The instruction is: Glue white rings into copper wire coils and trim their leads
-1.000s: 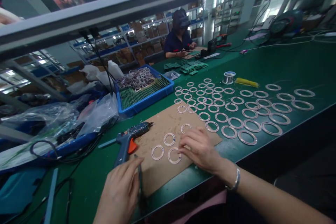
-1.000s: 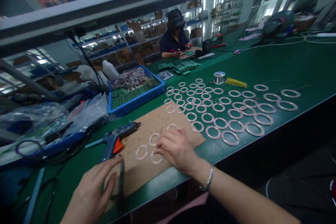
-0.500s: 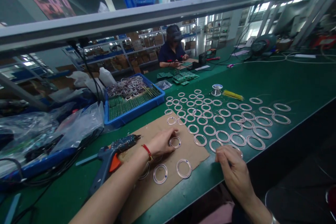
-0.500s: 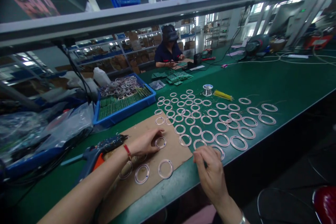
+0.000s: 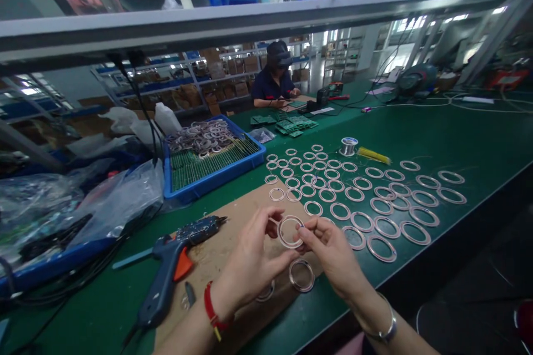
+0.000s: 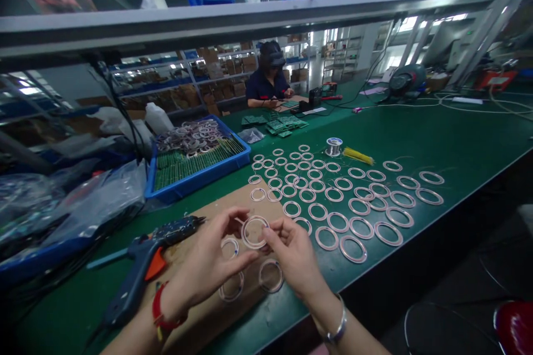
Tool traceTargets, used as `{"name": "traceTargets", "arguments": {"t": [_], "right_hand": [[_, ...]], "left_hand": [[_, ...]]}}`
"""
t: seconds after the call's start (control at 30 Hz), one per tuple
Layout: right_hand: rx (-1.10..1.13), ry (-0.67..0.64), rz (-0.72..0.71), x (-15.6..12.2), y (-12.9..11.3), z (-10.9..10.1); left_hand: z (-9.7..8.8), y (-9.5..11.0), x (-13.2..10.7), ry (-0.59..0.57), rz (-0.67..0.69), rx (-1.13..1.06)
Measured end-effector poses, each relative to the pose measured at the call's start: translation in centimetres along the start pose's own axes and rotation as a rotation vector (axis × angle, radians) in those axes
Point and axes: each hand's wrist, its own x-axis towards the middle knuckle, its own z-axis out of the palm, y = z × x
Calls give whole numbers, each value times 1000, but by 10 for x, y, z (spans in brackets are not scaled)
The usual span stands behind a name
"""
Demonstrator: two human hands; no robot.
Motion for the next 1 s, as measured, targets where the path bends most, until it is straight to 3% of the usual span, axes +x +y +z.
{"name": "traceTargets", "arguments": {"t": [0.17, 0.43, 0.6, 0.73, 0.87, 0.9, 1.0], "right_hand": [[-99, -31, 31, -3, -2, 0], [-267, -112, 48, -7, -13, 1], [-294, -189, 73, -3, -18, -1], [-299, -272, 176, -12, -16, 3], [-323, -436, 268, -11, -15, 7], [-390, -395, 230, -4, -16, 5], [-755, -88, 50, 31, -16, -9]], "left_hand": [[-6, -10, -4, -143, -206, -214], [-14, -14, -5, -234, -327, -466], [-20, -14, -4, -229, -249, -238], [-14, -17, -4, -232, -197, -61], [-13, -28, 1, -50, -153, 190], [-17, -31, 2, 16, -148, 251], [-37, -40, 5, 132, -141, 346]]}}
